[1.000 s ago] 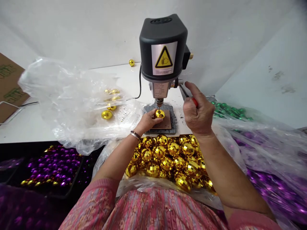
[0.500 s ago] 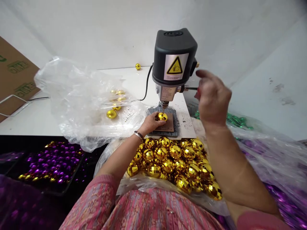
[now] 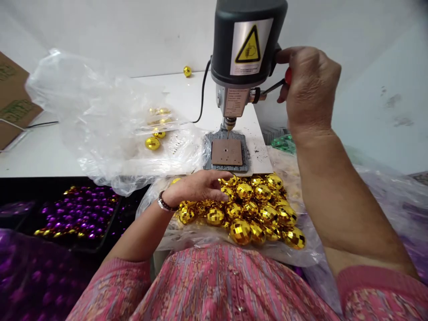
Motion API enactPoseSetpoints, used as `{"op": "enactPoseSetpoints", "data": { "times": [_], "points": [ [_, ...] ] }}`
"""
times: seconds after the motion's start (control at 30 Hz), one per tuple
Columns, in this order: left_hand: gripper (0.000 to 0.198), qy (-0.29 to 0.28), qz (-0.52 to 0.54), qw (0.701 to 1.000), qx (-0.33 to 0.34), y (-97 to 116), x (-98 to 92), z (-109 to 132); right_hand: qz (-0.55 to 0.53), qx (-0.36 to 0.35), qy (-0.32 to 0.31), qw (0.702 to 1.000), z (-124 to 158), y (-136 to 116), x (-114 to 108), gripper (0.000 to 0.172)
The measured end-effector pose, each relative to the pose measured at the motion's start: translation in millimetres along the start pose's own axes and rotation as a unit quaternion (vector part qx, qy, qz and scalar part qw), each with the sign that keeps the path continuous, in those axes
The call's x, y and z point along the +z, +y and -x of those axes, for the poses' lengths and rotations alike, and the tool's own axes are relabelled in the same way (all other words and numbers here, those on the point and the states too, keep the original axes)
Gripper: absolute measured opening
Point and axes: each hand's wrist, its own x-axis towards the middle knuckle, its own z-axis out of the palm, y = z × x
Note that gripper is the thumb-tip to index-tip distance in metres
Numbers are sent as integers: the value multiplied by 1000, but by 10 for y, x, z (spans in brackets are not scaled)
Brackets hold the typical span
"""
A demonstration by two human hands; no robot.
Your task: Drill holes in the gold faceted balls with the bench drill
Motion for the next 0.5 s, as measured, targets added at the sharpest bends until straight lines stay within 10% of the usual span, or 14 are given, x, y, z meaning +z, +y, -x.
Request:
{"op": "enactPoseSetpoints", "data": {
  "times": [0.1,0.23,0.33,0.5],
  "points": [
    [41,186,-40,981,-43,-264,-319,70,-8,-22,15,1000,22,79,2,35],
    [27,442,-218,853,-170,-700,-1097,198,-4,-43,20,999,72,110,24,35],
    [28,464,-292,787,-284,-939,-1581,234,1,-27,27,999,111,42,21,35],
    [41,390,-303,813,-309,-1162,-1837,63,19,-14,26,999,150,1,-6,35]
  ]
}}
